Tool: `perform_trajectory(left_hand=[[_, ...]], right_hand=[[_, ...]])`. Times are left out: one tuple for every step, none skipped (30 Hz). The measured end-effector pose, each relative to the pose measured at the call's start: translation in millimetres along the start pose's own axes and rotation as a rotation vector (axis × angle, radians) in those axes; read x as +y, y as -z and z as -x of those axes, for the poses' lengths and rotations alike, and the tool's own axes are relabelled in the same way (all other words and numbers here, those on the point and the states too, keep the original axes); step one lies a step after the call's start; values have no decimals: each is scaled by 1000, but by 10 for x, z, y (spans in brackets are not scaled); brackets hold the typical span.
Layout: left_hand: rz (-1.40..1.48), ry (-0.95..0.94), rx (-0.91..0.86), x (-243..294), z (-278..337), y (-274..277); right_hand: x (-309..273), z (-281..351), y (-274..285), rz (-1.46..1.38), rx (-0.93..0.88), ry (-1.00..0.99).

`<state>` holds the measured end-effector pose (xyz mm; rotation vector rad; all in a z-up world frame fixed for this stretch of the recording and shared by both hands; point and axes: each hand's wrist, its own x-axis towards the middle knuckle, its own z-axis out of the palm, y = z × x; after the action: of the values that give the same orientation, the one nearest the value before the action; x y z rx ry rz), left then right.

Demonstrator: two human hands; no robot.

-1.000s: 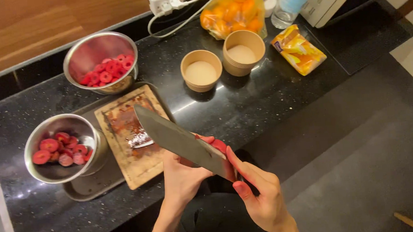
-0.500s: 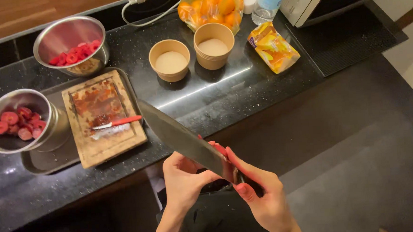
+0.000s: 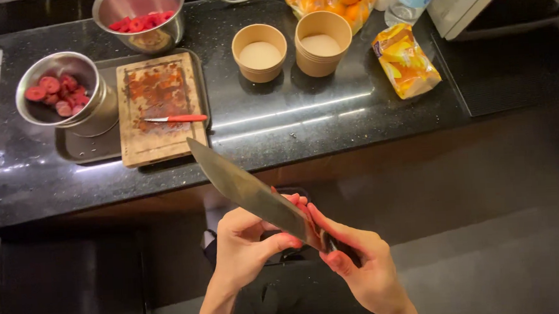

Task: Peeling small red fruits into a trash can and then cleaning the stainless steel countertop.

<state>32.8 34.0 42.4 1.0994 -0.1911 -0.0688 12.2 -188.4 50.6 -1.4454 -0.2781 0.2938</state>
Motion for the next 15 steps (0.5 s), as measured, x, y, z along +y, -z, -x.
perform_trajectory(left_hand=[[-21,20,-16,78,6,-14],[-23,14,-10,80,30,21],[-22,2,-61,83,52,60],[-20,-4,-114,87,84,99],[-22,-5,-110,118,100,95],[-49,14,-115,151,97,92],[-76,33,-119,187,91,87],[-78,31,-126,257,59,-2],[-38,-20,-59,327,25,-90],[2,-71,11,398,-3,-181],[1,-73,7,256,44,-114],[-100,-23,127,111,105,-49],[-200,29,246,-41,166,15],[-199,34,243,-10,167,7],[-221,51,244,17,167,-3]], right_hand=[[5,-7,-7,35,21,6],[1,-14,-10,35,13,8],[-3,-25,-16,55,14,35],[-4,-20,-31,72,20,60],[27,-3,-48,70,16,59],[57,10,-66,51,46,57],[83,20,-81,31,76,56],[34,8,-131,31,81,62],[-15,-8,-181,208,101,175],[-67,-24,-229,385,120,286],[-47,-13,-239,385,122,290],[-27,10,-251,451,147,287],[0,35,-261,517,171,284],[-106,15,-307,517,176,280],[-209,-4,-351,399,117,244]])
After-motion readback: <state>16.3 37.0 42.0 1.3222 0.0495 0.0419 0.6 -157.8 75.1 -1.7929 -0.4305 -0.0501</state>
